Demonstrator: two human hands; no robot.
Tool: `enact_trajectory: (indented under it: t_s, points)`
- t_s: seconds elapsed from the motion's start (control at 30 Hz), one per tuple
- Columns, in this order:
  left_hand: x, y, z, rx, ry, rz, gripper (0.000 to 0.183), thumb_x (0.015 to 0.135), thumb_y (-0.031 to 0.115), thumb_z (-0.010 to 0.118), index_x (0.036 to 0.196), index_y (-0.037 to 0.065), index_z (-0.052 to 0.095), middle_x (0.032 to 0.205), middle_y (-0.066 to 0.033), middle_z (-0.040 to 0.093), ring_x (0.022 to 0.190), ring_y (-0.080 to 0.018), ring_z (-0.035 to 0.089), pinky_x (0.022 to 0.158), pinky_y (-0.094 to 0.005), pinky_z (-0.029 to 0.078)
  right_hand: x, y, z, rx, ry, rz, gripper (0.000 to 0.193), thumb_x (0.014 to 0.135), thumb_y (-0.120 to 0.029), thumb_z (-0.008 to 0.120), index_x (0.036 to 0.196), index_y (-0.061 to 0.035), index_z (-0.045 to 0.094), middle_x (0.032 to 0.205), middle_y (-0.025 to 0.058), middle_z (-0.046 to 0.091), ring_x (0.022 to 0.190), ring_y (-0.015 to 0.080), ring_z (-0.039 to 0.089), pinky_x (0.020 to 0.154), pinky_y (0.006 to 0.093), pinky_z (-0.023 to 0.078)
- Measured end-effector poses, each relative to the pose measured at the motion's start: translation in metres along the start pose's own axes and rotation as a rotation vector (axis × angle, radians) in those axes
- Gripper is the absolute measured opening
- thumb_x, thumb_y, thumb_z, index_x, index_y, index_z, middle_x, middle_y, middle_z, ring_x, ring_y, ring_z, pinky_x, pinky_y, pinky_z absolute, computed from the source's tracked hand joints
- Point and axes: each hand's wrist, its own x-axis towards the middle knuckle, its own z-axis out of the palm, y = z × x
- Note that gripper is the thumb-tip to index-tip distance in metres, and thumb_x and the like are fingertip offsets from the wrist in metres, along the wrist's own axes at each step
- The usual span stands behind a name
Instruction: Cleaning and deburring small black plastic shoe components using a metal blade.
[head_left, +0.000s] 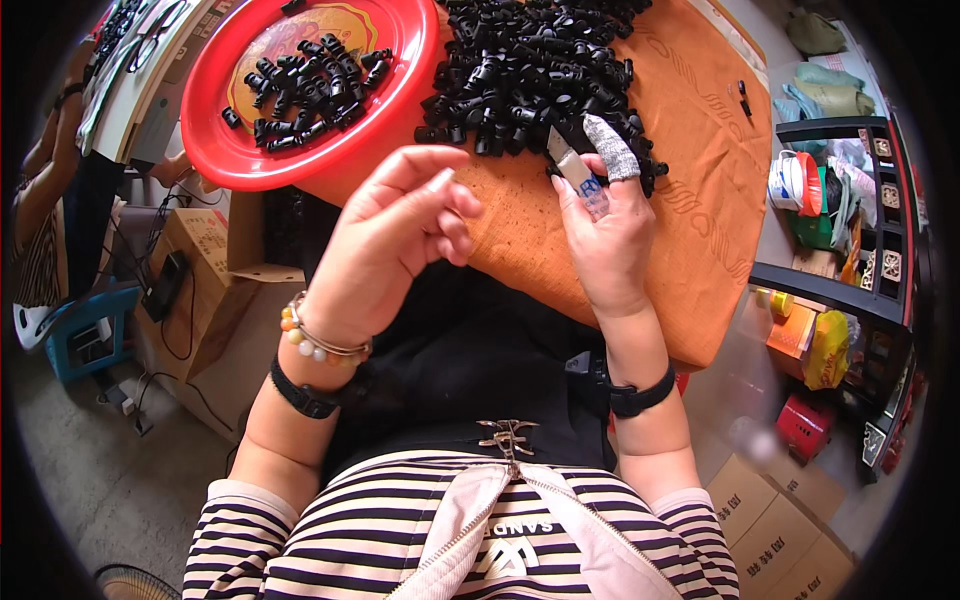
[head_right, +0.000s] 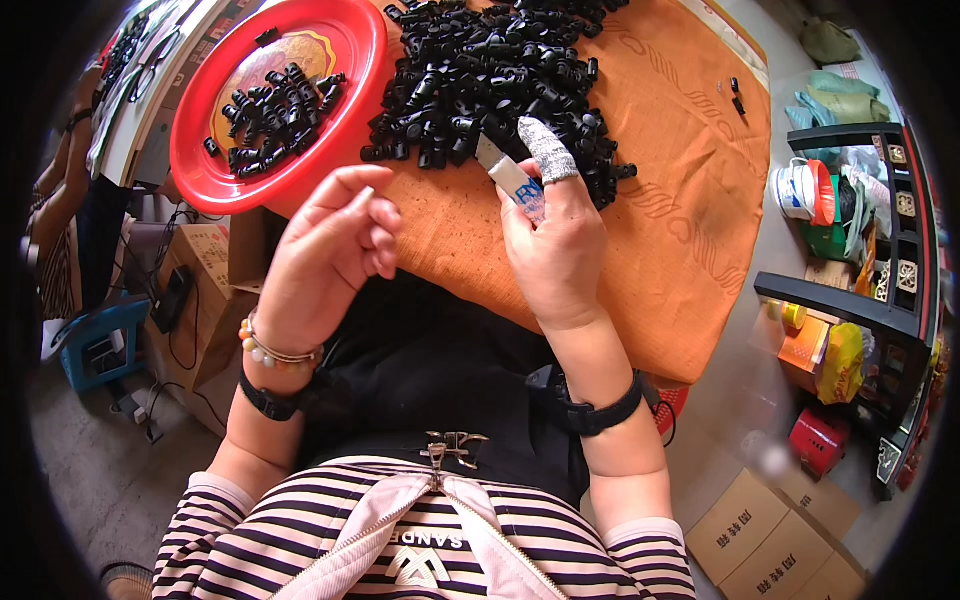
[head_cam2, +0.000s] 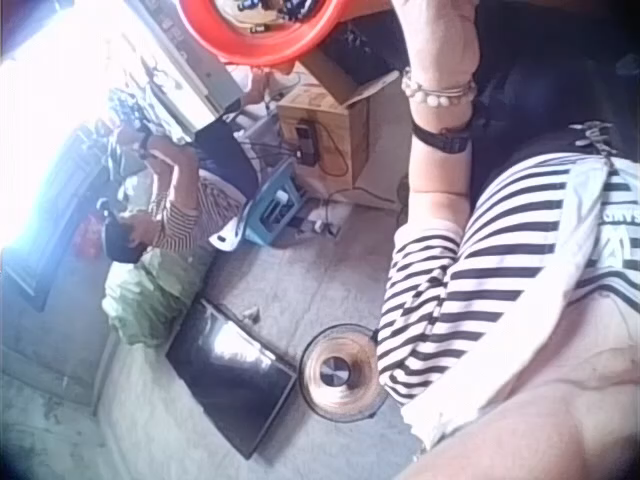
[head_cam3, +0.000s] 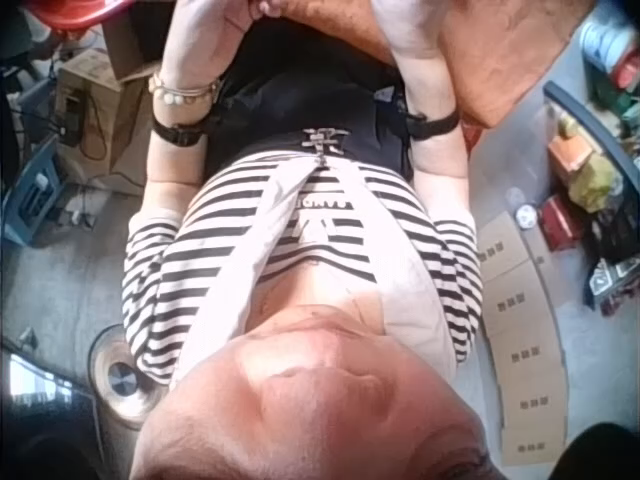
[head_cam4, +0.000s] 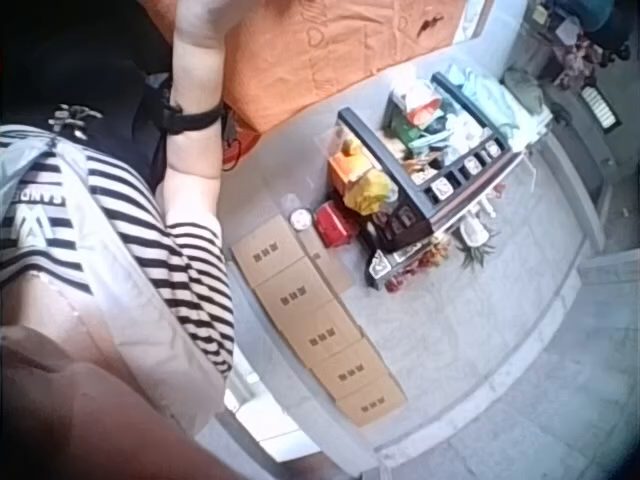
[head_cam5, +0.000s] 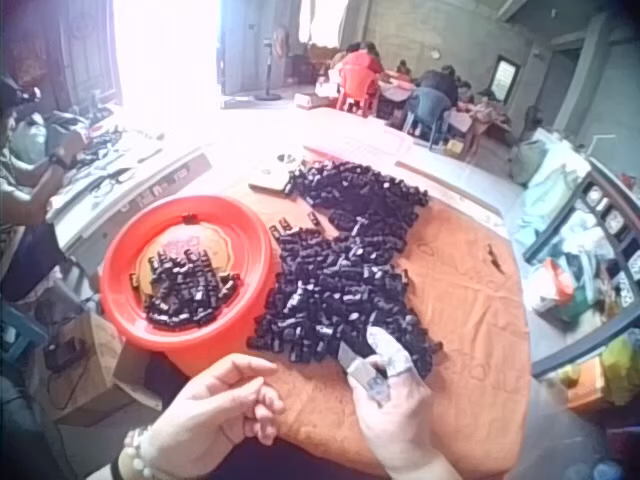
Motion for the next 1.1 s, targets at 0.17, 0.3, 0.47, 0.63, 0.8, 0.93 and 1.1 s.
enact_trajectory:
  t_s: [0.17,0.3,0.47,0.63,0.8,0.93,1.1]
  points:
    - [0.001,-0.014,0.008,0.049,-0.007,-0.113,0.024,0.092,0.014,0.047,0.114,0.004,0.046,0.091,-0.0067,0.060,0.072,-0.0106,0.059,0.064,-0.0219,0.049,-0.006,-0.014,-0.003,0.223,-0.084,0.161,0.051,0.080,0.006,0.061,0.126,-0.0026,0.042,0.087,0.0010,0.056,0.079,0.0042,0.053,0.070,0.0199,0.046]
    - [0.003,-0.017,0.014,0.042,-0.020,-0.146,0.025,0.092,0.015,0.049,0.114,0.004,0.047,0.095,-0.0075,0.060,0.076,-0.0120,0.061,0.066,-0.0224,0.050,-0.011,-0.030,-0.009,0.573,-0.233,0.266,0.052,0.080,0.007,0.060,0.127,0.0002,0.039,0.092,0.0029,0.054,0.081,0.0054,0.054,0.072,0.0200,0.046]
    - [0.000,-0.018,0.013,-0.053,-0.128,-0.204,0.027,0.093,0.015,0.048,0.117,0.004,0.045,0.101,-0.0075,0.059,0.080,-0.0146,0.062,0.068,-0.0250,0.053,-0.014,-0.048,-0.011,0.736,-0.311,0.345,0.057,0.080,0.007,0.060,0.130,-0.0003,0.034,0.091,0.0037,0.053,0.078,0.0090,0.057,0.072,0.0209,0.049]
    - [0.000,-0.022,0.009,-0.167,-0.172,-0.200,0.026,0.093,0.015,0.047,0.116,0.004,0.044,0.103,-0.0083,0.058,0.080,-0.0159,0.062,0.068,-0.0251,0.053,-0.020,-0.053,-0.010,0.742,-0.265,0.353,0.047,0.081,0.006,0.060,0.123,0.0018,0.041,0.089,0.0041,0.054,0.075,0.0087,0.058,0.069,0.0204,0.049]
    - [-0.001,-0.021,0.009,-0.204,-0.212,-0.217,0.021,0.093,0.014,0.047,0.112,0.006,0.045,0.103,-0.0091,0.058,0.079,-0.0164,0.062,0.068,-0.0264,0.053,-0.018,-0.057,-0.010,0.797,-0.206,0.371,0.024,0.081,0.002,0.062,0.103,0.0035,0.052,0.087,0.0053,0.056,0.072,0.0087,0.058,0.067,0.0196,0.049]
    - [-0.001,-0.021,0.009,-0.241,-0.180,-0.163,0.019,0.093,0.017,0.049,0.108,0.006,0.049,0.086,-0.0029,0.058,0.072,-0.0115,0.060,0.065,-0.0239,0.051,-0.018,-0.058,-0.010,0.928,-0.236,0.419,0.035,0.081,0.002,0.063,0.112,0.0030,0.049,0.089,0.0068,0.058,0.075,0.0085,0.058,0.068,0.0185,0.048]
    - [-0.002,-0.022,0.006,-0.247,-0.195,-0.153,0.018,0.094,0.018,0.045,0.110,0.008,0.046,0.098,-0.0071,0.057,0.069,-0.0115,0.058,0.062,-0.0254,0.050,-0.018,-0.061,-0.013,0.938,-0.294,0.419,0.047,0.083,0.005,0.057,0.126,0.0017,0.038,0.091,0.0079,0.057,0.074,0.0132,0.061,0.066,0.0242,0.053]
